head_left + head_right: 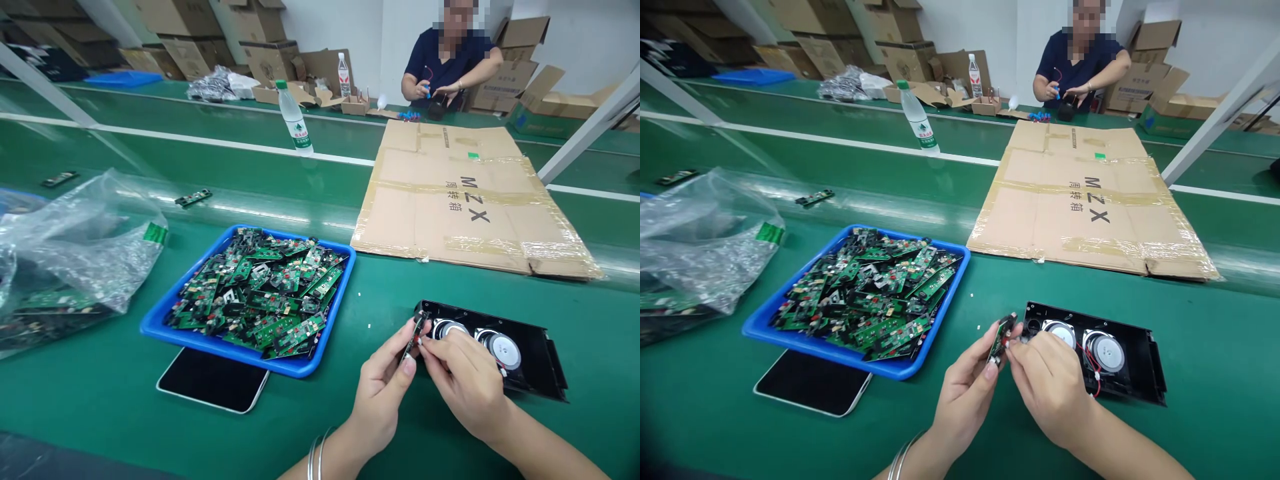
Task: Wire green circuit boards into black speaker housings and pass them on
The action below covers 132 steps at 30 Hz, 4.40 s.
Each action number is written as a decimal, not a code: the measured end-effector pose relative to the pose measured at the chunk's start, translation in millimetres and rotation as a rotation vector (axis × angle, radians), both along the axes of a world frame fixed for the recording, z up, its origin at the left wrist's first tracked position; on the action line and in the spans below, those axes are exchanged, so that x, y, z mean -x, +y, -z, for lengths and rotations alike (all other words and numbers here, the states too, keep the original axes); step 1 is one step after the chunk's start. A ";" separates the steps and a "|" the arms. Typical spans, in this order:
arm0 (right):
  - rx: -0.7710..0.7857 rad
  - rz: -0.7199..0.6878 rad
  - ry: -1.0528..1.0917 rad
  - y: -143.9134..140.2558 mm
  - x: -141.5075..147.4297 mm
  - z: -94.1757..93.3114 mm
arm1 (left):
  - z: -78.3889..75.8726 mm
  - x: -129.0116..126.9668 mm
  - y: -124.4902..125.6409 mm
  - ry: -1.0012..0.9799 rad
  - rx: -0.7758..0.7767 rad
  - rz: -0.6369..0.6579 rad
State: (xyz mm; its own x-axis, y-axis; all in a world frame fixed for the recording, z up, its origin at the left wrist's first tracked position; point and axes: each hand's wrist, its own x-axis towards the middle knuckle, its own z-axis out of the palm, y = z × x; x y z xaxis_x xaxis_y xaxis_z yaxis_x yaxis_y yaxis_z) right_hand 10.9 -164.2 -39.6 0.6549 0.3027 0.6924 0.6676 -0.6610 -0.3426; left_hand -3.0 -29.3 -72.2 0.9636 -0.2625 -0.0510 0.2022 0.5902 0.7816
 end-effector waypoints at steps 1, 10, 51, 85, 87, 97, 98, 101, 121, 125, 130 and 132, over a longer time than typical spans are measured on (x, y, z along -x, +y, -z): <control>-0.003 -0.002 0.005 -0.2 -0.3 -0.3 | 0.6 0.3 0.4 -0.010 -0.017 0.003; -0.058 -0.080 0.022 -1.7 -5.3 5.8 | 2.1 3.5 0.2 -0.049 -0.061 0.009; 0.026 -0.052 0.853 -123.4 27.7 -3.0 | -47.4 -24.7 -44.4 0.000 -0.639 0.437; -0.362 0.035 0.714 -107.1 31.0 24.5 | -39.6 -37.0 -56.8 -0.222 -0.929 0.508; -0.348 0.048 0.710 -104.8 31.2 23.7 | -39.1 -37.5 -57.1 -0.205 -0.908 0.519; -0.223 0.096 0.678 -100.6 31.6 22.4 | -37.7 -37.2 -57.1 -0.218 -0.920 0.508; -0.196 0.116 0.642 -98.9 31.7 23.9 | -38.0 -36.8 -56.7 -0.232 -0.921 0.508; -0.130 0.161 0.538 -94.1 31.9 28.8 | -38.9 -35.6 -55.7 -0.270 -0.935 0.510; 0.042 0.206 0.257 -90.3 31.3 40.1 | -29.3 -16.8 -69.7 -0.651 -1.180 0.394; -0.076 0.206 0.310 -91.2 34.2 41.3 | -35.1 -22.2 -65.8 -0.646 -1.160 0.446; -0.153 0.216 0.516 -95.3 35.4 40.7 | -47.8 -35.6 -55.9 -0.588 -1.002 0.556; -0.096 0.177 0.544 -96.2 34.5 38.7 | -49.7 -37.4 -54.8 -0.575 -0.963 0.575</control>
